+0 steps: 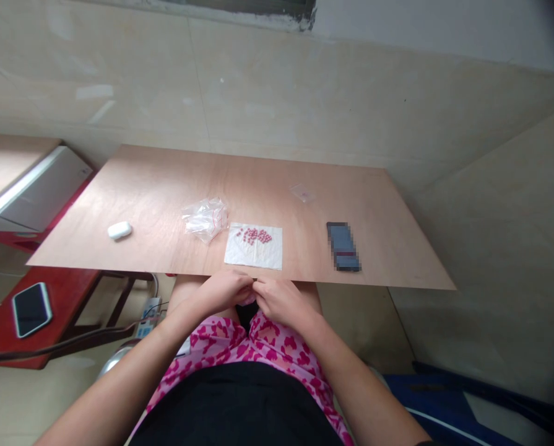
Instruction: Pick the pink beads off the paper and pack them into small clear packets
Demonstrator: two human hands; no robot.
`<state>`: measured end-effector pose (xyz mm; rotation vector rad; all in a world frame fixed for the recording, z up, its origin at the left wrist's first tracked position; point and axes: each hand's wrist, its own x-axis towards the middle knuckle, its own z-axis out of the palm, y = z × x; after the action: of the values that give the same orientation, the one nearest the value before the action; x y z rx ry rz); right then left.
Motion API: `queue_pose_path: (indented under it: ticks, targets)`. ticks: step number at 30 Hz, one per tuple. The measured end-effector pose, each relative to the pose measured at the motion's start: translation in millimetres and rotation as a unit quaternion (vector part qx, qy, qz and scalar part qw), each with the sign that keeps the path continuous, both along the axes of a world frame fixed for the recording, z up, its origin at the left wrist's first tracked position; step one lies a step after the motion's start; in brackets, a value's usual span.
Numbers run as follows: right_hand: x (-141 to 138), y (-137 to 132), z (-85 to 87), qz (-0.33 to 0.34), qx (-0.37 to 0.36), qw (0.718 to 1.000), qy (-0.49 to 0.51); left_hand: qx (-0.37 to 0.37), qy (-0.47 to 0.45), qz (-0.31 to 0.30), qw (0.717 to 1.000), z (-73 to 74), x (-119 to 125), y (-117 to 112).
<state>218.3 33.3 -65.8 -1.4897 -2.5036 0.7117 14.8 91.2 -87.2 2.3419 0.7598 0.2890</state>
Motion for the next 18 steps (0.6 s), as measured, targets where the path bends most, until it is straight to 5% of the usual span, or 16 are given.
queue_pose_path:
  ticks: [18]
  targets:
    - [18.4,14.9,17.6,-0.018,0.000,0.996,0.092,0.043,-0.023,0.010,0.999,17.8,-12.2,21.6]
